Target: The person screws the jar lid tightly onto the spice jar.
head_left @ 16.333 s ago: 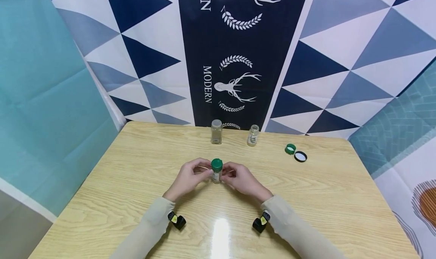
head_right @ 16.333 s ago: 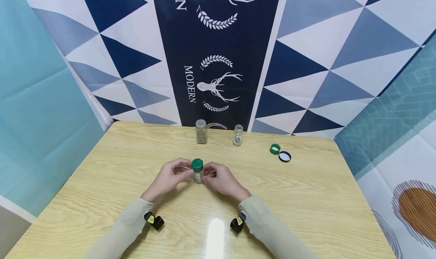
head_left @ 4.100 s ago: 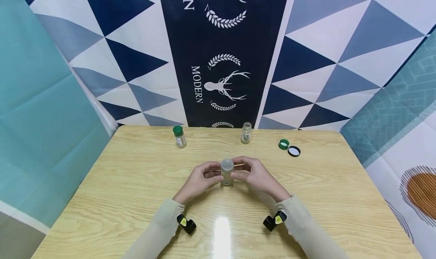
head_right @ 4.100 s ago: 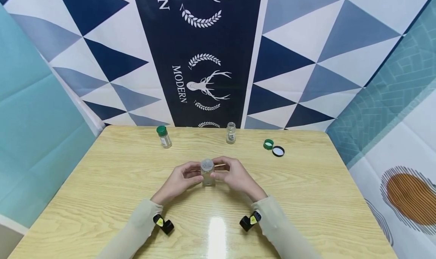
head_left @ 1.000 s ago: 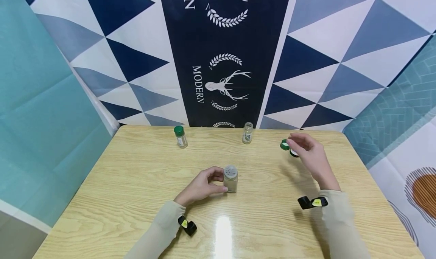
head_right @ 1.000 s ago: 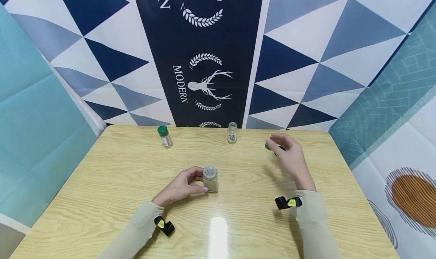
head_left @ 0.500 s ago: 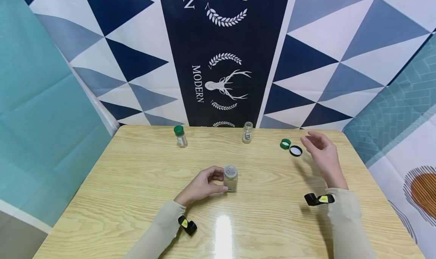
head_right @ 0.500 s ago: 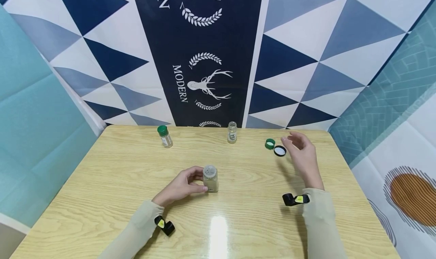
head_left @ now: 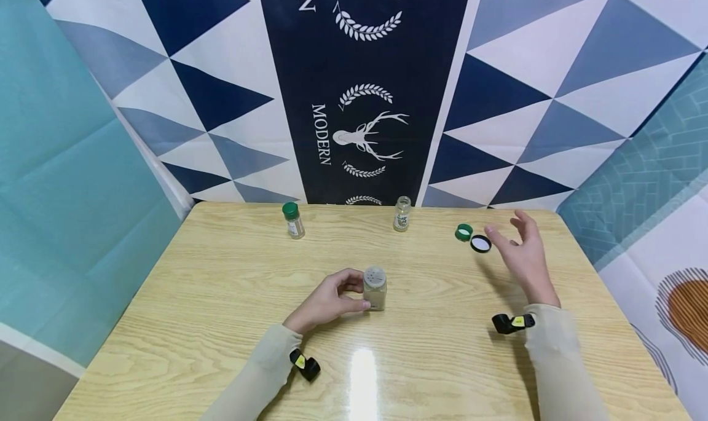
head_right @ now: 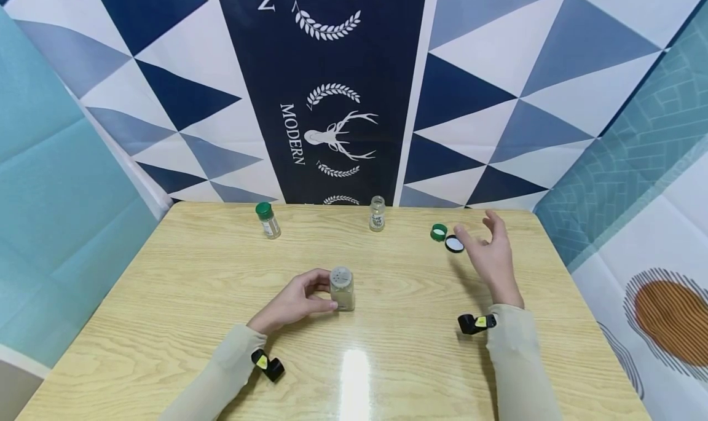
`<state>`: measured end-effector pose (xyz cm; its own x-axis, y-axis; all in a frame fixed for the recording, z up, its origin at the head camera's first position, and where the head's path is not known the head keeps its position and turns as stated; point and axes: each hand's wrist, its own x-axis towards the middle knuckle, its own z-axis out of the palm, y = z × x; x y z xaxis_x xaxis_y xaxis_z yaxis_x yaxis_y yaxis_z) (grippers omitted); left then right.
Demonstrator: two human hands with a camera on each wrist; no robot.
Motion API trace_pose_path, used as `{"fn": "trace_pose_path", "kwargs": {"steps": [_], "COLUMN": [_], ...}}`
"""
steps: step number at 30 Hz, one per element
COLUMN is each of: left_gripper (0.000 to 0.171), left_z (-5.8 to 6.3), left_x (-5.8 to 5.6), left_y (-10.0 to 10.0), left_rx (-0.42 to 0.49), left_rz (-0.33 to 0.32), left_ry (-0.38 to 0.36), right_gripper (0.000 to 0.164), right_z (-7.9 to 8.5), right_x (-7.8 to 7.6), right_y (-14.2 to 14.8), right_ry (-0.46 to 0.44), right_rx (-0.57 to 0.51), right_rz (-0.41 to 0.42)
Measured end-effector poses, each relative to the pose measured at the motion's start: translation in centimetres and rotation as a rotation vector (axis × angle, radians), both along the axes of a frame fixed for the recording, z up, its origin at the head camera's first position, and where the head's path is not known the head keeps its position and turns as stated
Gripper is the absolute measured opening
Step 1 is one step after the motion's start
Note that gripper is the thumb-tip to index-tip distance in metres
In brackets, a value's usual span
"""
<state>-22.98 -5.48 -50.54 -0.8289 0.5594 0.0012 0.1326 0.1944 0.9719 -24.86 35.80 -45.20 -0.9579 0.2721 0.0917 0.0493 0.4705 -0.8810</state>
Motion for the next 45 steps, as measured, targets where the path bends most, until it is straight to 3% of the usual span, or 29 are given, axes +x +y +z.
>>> {"fn": "trace_pose_path", "kwargs": {"steps": [13,19,29,33,39,45], "left_gripper": [0.050,0.050,0.049,0.050,0.049,0.049], "left_z": [0.1,0.2,0.1,0.2,0.2,0.1], "left_x": [0.0,0.0,-0.1,-0.1,-0.1,-0.1], "left_y": [-0.1,0.0,0.0,0.0,0.0,0.0], "left_rx": [0.013,0.010,0.012,0.015,0.016,0.014], "left_rz": [-0.002,0.005,0.005,0.003,0.002,0.001], "left_ry": [-0.030,-0.038,-0.036,-0.034,-0.034,-0.036], "right_gripper": [0.117,0.116,0.111,0.104,0.077,0.065], "right_z": [-1.8,-2.3,-2.9,-3.4,-4.1,-4.4], "right_x": [-0.6,-0.9,-1.5,-1.7,-1.7,-1.7], "right_y": [0.3,0.3,-0.1,0.0,0.0,-0.2], "right_ry": [-0.110,-0.165,-0.175,-0.151,-0.098,-0.077], "right_rx": [0.097,0.097,0.174,0.229,0.310,0.311], "right_rz": [0.083,0.097,0.130,0.146,0.149,0.113]}}
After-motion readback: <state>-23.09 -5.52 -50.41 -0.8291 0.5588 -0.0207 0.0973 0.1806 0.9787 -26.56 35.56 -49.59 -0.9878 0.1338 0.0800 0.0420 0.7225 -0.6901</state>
